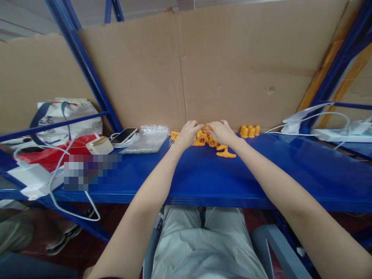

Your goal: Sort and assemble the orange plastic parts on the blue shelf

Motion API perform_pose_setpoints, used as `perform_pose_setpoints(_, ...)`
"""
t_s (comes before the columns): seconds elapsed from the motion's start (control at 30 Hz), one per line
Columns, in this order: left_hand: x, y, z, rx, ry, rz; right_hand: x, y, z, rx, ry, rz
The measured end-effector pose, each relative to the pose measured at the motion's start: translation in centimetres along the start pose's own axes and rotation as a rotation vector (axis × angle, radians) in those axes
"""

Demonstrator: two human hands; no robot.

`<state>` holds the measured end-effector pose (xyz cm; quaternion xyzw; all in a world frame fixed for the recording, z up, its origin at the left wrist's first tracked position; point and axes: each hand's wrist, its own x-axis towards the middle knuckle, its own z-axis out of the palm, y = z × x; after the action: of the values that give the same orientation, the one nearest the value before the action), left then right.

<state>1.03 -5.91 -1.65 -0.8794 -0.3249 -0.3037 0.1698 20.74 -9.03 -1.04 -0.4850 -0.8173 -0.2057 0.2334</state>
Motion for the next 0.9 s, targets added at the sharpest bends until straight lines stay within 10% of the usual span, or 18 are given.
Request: perform_pose_setpoints(0.9, 0.8, -0.5, 2.3, -0.558, -0.028, -0.176, -0.9, 3.1, 0.7, -0.126, 0.249, -0.149)
